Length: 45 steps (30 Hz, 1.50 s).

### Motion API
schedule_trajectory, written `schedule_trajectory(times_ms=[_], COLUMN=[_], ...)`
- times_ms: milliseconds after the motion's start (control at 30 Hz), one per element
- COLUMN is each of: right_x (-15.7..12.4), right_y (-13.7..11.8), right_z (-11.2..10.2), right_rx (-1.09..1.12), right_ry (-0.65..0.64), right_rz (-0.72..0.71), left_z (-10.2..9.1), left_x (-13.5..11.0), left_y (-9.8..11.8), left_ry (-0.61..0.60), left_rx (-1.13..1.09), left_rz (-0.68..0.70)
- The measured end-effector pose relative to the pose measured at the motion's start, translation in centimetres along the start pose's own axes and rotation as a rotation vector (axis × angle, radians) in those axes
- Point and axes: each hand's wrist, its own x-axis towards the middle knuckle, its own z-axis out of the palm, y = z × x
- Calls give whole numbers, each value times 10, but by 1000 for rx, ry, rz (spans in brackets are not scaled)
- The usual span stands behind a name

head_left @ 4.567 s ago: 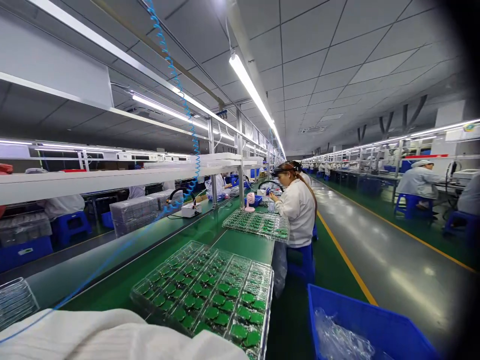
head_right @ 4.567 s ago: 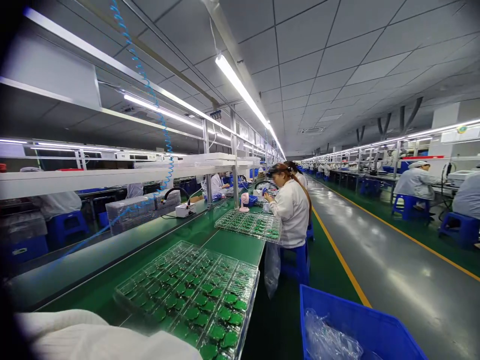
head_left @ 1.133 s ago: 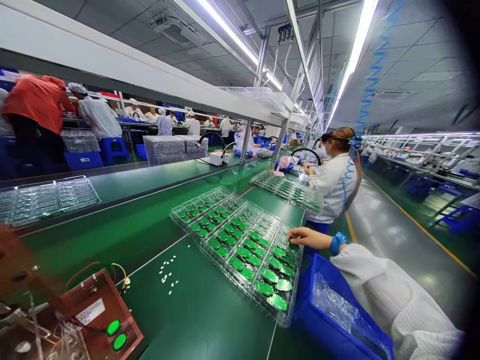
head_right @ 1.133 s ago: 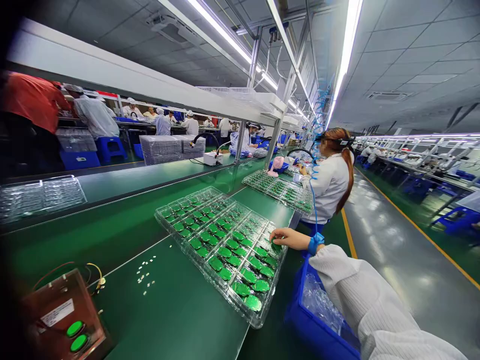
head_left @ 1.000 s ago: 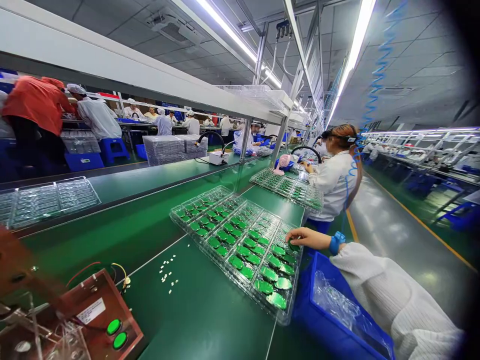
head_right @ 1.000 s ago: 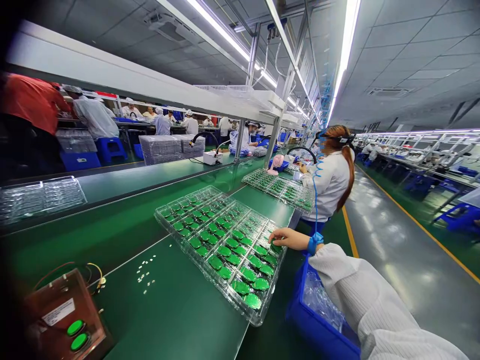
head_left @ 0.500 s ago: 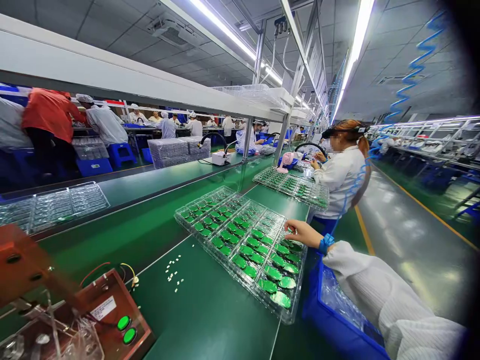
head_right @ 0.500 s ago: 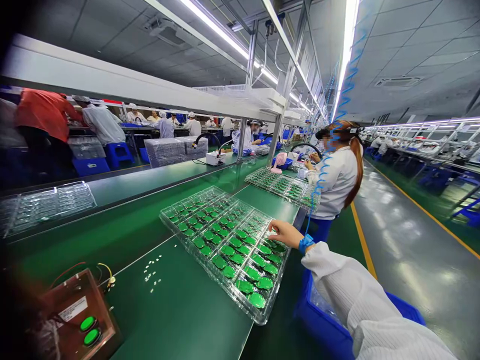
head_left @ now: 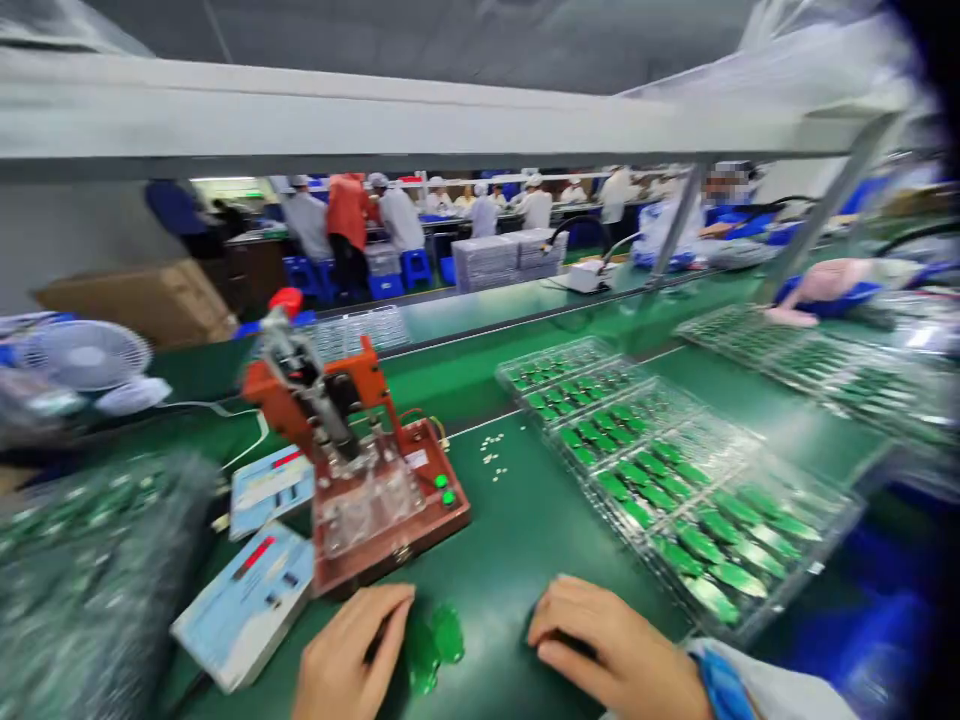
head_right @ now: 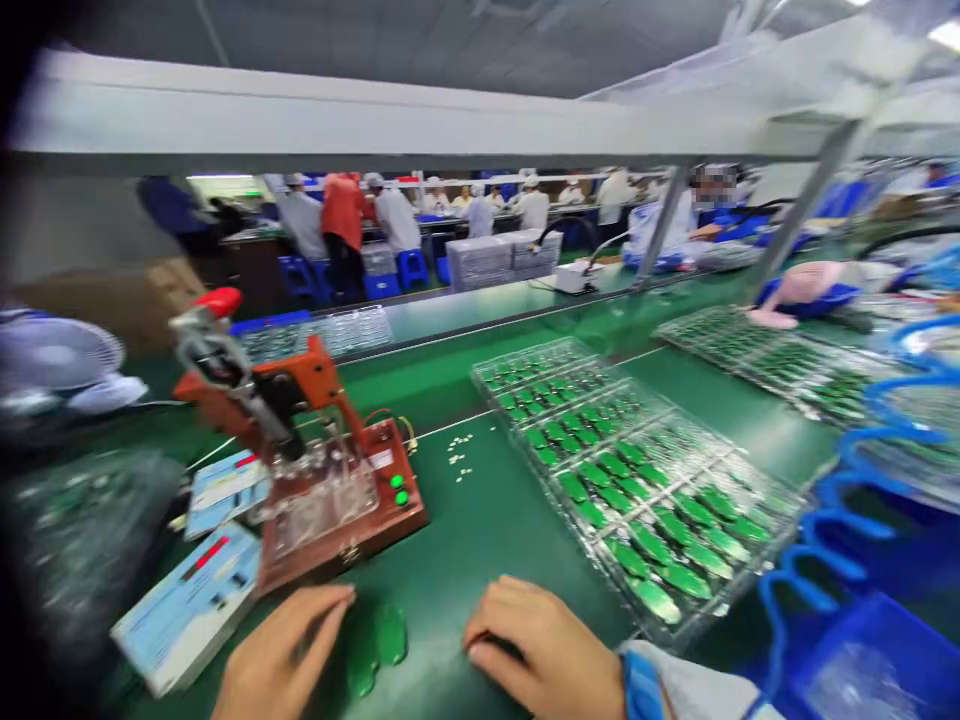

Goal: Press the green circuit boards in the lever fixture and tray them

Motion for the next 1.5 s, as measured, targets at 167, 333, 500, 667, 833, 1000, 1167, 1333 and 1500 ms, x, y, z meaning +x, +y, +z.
schedule_trajectory(times_ms=[167, 333, 500, 667, 833, 1000, 1167, 1333, 1500], right_x=[50, 72, 70, 70, 71, 111, 177, 205, 204], right_y=[-8, 1, 2, 8, 4, -7, -3, 4, 5], right_z=[48, 51, 53, 60, 51, 21, 10, 18, 21], right_rx=[51, 47, 31, 37, 181, 100, -53, -97, -134], right_ry=[-16, -146, -211, -178, -113, 99, 182, 144, 137], right_rz=[-102, -77, -43, -40, -97, -237, -340, -400, -423], left_z=[-8, -3, 5, 6, 6, 4, 4, 6, 6], left_x=[-7, -30, -39, -37, -35, -34, -35, -37, -38], left_y=[5, 20, 26, 30, 31, 33, 33, 30, 30], left_ry=[-89, -185, -142, -216, -247, -250, -233, -195, -168], left_rx=[-8, -24, 44, 47, 28, -4, -37, -51, -59], left_rz=[-83, -199, -290, -322, -336, -347, -357, -320, -284])
